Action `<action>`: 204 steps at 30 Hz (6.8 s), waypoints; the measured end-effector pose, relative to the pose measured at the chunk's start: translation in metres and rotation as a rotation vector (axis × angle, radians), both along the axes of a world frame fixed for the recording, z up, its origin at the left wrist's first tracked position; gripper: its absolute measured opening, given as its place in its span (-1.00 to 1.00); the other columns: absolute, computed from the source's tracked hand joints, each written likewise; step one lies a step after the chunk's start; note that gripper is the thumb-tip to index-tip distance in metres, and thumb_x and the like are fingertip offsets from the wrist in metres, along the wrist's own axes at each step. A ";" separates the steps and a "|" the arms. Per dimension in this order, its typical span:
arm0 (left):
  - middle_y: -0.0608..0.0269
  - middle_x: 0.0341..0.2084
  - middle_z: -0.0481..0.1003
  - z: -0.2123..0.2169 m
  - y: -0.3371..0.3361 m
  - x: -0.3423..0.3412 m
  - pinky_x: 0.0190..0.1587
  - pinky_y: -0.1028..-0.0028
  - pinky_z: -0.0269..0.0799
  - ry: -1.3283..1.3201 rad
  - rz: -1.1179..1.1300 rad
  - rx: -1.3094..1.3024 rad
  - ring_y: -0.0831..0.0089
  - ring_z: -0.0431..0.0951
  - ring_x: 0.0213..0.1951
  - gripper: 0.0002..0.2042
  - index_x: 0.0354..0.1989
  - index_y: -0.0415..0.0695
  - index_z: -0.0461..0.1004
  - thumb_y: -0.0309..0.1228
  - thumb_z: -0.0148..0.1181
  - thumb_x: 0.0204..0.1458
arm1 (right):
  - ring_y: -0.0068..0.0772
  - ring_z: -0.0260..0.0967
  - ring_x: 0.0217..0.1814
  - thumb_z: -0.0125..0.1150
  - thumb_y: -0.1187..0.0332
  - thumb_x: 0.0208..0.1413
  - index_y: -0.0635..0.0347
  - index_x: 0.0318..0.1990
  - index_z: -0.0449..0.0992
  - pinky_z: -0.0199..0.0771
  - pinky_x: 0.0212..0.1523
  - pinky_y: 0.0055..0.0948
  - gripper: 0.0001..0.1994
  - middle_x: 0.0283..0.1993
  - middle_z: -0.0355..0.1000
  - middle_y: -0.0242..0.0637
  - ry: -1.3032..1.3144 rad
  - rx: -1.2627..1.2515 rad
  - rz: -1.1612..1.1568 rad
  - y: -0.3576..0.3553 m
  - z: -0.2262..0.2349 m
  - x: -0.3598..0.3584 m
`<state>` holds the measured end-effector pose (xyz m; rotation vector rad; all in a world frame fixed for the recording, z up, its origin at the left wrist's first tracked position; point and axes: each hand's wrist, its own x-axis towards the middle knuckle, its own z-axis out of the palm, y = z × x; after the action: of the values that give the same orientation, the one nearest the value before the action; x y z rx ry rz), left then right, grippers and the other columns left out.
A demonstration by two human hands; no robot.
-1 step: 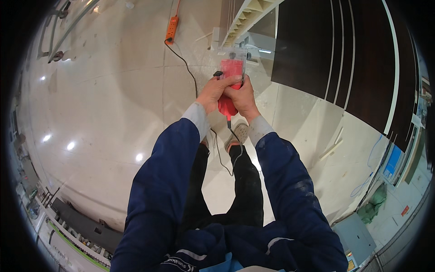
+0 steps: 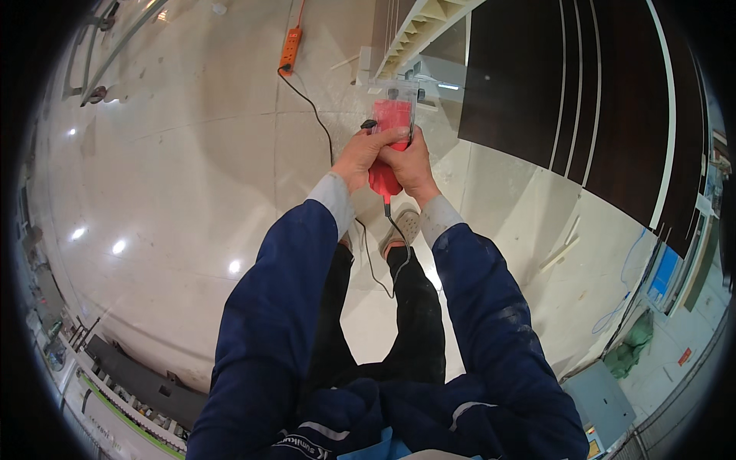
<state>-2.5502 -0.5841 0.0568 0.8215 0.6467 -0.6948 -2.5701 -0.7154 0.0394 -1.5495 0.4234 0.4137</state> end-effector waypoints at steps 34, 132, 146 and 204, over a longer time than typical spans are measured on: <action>0.19 -0.13 0.62 0.059 0.016 0.036 0.02 0.27 0.57 -0.101 -0.066 -0.027 0.35 0.65 -0.10 -0.59 0.01 -0.18 0.55 -0.26 0.50 0.06 | -0.34 0.52 0.01 0.48 0.40 0.01 0.33 0.17 0.29 0.64 0.02 -0.31 -0.40 0.05 0.46 -0.14 -0.060 0.100 -0.020 0.013 0.071 0.034; 0.02 -0.14 0.62 0.060 0.023 -0.044 -0.11 0.34 0.59 -0.243 -0.260 0.619 0.32 0.66 -0.14 -0.35 -0.04 -0.39 0.50 -0.08 0.60 -0.10 | -0.40 0.57 -0.07 0.53 0.38 -0.07 0.34 0.13 0.43 0.60 -0.03 -0.37 -0.42 -0.05 0.57 -0.20 0.220 0.254 0.177 0.004 0.080 -0.055; 0.11 -0.09 0.60 0.005 0.024 0.010 -0.02 0.37 0.57 -0.187 -0.175 0.288 0.37 0.64 -0.11 -0.34 0.12 -0.33 0.45 -0.02 0.49 0.07 | -0.39 0.60 -0.29 0.54 0.35 -0.09 0.32 -0.08 0.55 0.62 -0.23 -0.38 -0.58 -0.23 0.62 -0.23 0.137 0.284 -0.057 0.021 0.030 -0.004; 0.09 -0.10 0.59 0.195 0.008 0.040 -0.11 0.34 0.62 -0.283 -0.199 0.261 0.38 0.64 -0.15 -0.44 0.13 -0.33 0.43 -0.09 0.40 0.20 | -0.39 0.61 -0.18 0.49 0.36 0.01 0.29 0.05 0.47 0.65 -0.16 -0.37 -0.54 -0.10 0.58 -0.23 0.099 0.215 -0.038 0.002 0.207 0.018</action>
<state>-2.5103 -0.5760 0.2521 1.2141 0.4062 -0.6645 -2.5519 -0.7136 0.2466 -1.3143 0.4691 0.4920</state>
